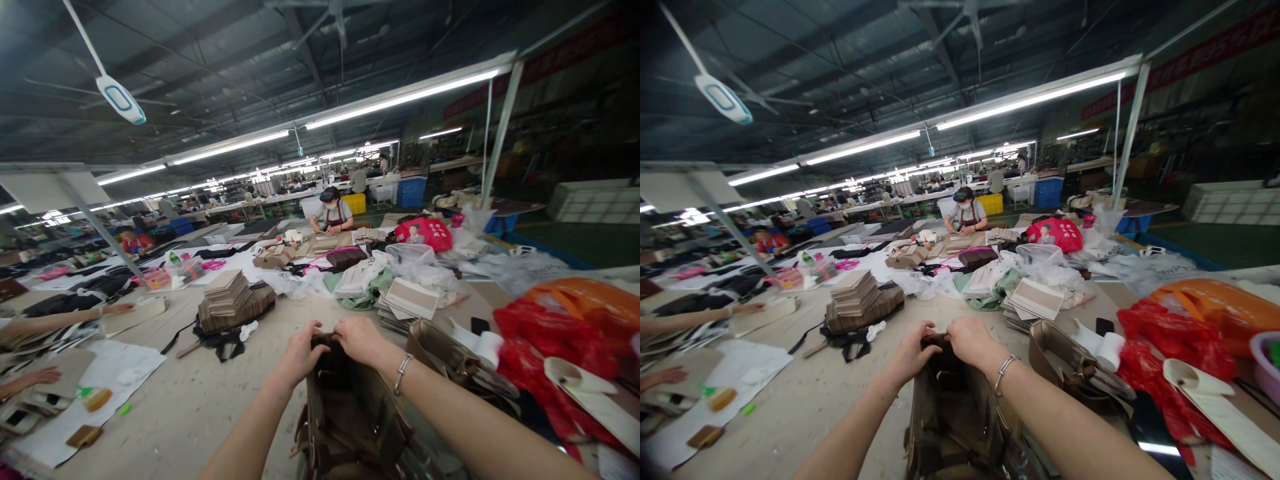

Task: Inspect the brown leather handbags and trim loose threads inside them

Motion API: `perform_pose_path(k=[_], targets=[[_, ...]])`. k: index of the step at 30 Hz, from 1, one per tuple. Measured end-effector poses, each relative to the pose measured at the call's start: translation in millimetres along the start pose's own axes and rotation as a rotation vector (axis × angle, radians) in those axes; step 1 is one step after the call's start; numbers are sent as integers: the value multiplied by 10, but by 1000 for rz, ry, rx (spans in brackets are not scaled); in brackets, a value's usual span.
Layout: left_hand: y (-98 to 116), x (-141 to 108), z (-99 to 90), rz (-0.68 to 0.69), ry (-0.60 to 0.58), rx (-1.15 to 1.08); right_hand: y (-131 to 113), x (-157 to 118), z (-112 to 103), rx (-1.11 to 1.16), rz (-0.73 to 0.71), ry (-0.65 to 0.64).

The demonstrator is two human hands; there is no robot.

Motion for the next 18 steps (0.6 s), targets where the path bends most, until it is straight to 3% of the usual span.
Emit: perform_pose_path(k=[8, 18], targets=[[-18, 45, 24, -79, -36, 160, -5, 0, 18, 18, -19, 11], [4, 54, 13, -46, -64, 214, 7, -8, 36, 30, -34, 26]])
Point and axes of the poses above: each hand's wrist, its own x-axis towards the middle knuckle, its own z-axis out of the palm, y = z × x, the point moved 1 cm from there along x, towards the middle knuckle, and after that the axes turned 14 degrees about z, right-handed, at the moved point
